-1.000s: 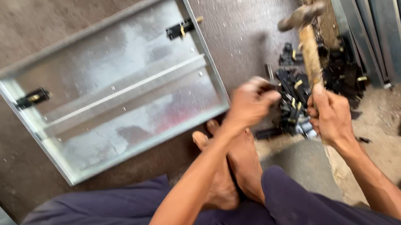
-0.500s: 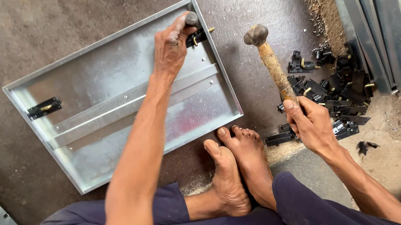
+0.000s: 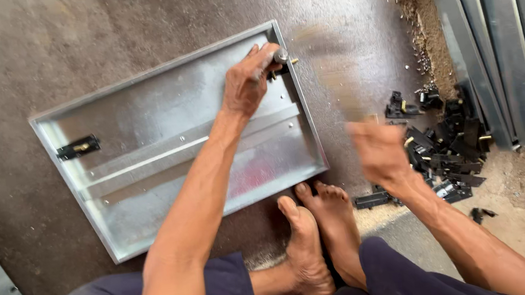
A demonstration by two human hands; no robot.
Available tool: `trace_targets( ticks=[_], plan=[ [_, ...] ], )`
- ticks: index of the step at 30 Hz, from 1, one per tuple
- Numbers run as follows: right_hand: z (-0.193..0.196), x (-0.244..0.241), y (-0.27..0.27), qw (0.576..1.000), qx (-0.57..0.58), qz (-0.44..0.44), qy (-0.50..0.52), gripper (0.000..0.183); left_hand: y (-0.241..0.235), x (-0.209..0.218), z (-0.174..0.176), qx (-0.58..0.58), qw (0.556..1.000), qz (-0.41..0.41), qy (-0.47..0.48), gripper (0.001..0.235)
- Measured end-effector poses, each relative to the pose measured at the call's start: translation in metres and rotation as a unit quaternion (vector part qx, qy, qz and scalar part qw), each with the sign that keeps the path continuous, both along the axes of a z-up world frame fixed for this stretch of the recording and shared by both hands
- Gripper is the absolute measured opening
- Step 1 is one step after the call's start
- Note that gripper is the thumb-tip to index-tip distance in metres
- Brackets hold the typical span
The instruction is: The person attaches small black components to metal trays by inserting pins and using a hammer to secure them, repeating this process on multiple trays.
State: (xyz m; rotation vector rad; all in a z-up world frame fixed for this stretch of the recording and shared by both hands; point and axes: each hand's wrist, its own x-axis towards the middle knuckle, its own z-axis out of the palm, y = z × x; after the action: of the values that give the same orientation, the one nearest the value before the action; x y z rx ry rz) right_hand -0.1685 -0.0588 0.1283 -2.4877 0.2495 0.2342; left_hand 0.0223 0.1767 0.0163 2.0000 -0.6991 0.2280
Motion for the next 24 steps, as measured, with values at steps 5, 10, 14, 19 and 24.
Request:
trace_targets(
  ticks=[5,10,14,19,24],
  plan=[
    [0.035,0.001,-0.011,0.985,0.034,-0.025,-0.166,0.056,-0.005,0.008,-0.012,-0.054,0.996,0.022,0.063,0.038],
    [0.04,0.021,-0.015,0.832,0.48,-0.005,-0.276,0.052,0.001,0.006,-0.013,0.019,0.999,0.027,0.035,0.038],
    [0.013,-0.002,0.022,0.994,0.029,-0.073,0.079,0.059,0.005,0.004,0.0,0.01,0.999,0.031,-0.013,0.038],
    [0.032,-0.06,-0.035,0.989,-0.072,-0.121,0.036,0.048,-0.009,0.007,0.016,-0.135,0.987,0.014,0.09,0.037],
    [0.024,-0.101,-0.091,0.974,-0.185,-0.096,0.089,0.043,-0.009,-0.023,0.056,-0.132,0.986,-0.1,-0.018,0.027]
  ],
)
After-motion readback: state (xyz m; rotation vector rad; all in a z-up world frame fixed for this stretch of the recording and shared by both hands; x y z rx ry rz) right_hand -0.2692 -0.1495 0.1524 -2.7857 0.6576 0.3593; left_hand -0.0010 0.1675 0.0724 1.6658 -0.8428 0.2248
